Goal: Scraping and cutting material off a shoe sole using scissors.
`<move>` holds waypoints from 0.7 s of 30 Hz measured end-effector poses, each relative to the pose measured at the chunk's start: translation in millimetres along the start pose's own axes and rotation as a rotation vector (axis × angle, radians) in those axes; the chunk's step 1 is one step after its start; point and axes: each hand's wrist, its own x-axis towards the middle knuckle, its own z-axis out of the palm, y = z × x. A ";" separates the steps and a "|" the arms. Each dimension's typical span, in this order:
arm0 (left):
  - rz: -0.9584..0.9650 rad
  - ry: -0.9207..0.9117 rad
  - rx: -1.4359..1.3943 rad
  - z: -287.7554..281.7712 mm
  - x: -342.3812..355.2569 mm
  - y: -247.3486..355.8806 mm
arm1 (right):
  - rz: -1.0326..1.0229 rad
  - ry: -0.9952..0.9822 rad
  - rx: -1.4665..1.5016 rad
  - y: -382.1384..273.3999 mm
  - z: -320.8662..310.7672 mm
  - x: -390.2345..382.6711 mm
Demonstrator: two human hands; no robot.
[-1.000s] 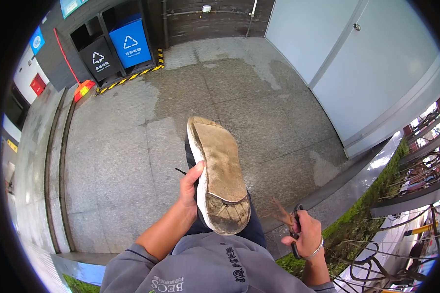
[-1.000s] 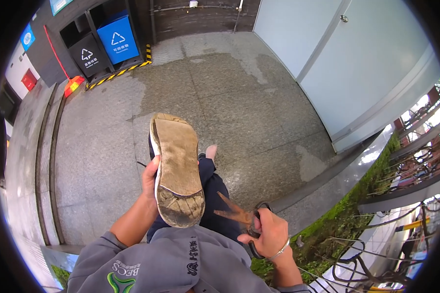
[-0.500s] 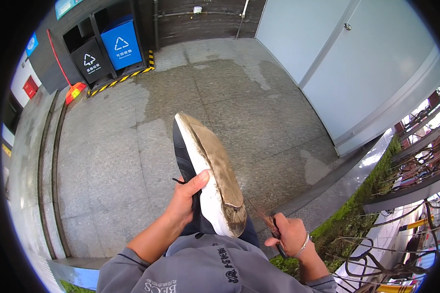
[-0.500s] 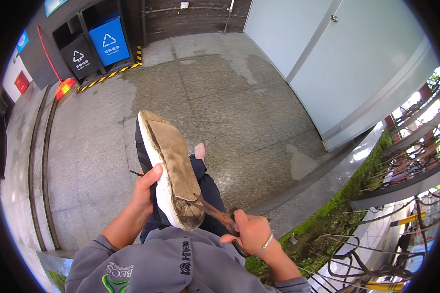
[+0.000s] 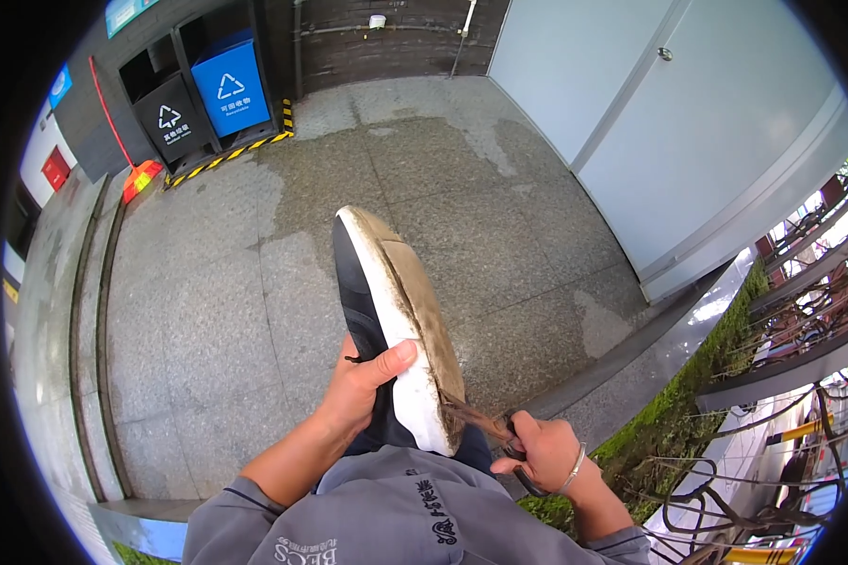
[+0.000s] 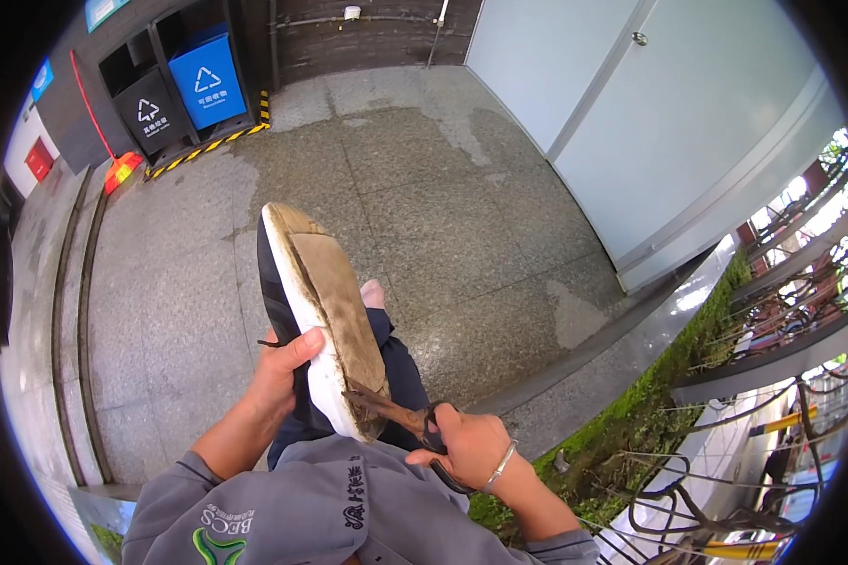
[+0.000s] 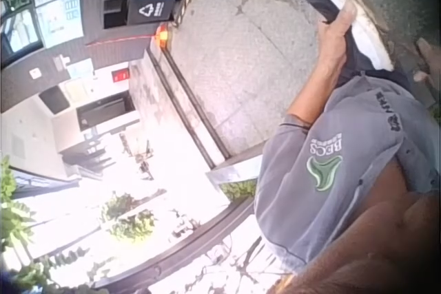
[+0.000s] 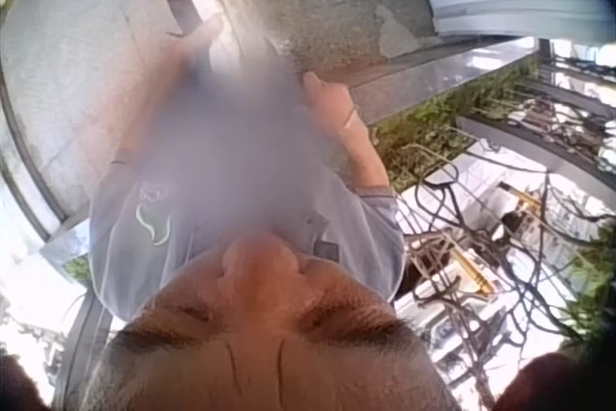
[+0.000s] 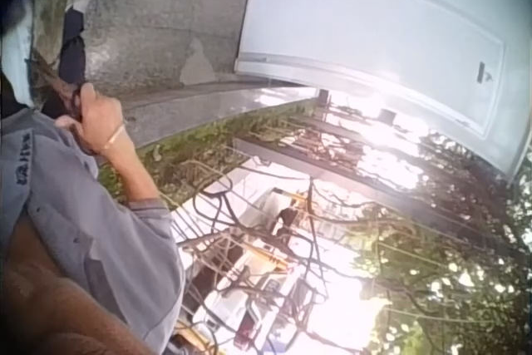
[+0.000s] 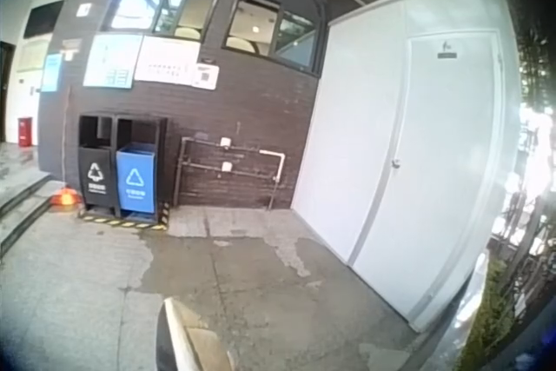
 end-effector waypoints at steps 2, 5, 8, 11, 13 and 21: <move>0.001 -0.012 0.002 -3.3 0.6 -2.7 | 0.013 -0.043 0.018 0.9 -1.1 -1.4; 0.005 -0.008 0.005 -4.2 0.8 -2.3 | 0.052 0.093 0.056 6.8 -2.4 -3.9; 0.006 -0.003 -0.004 -4.0 1.2 -2.2 | 0.070 0.162 0.045 4.4 -6.3 -3.6; 0.000 -0.025 -0.040 -2.7 1.7 -3.1 | 0.022 0.223 0.011 3.1 -3.0 -1.8; -0.007 -0.039 -0.065 -0.7 2.7 -5.6 | -0.008 0.259 -0.022 3.6 1.8 0.3; -0.044 0.032 -0.156 3.6 -7.5 -14.5 | -0.067 0.298 -0.282 -2.9 0.0 6.1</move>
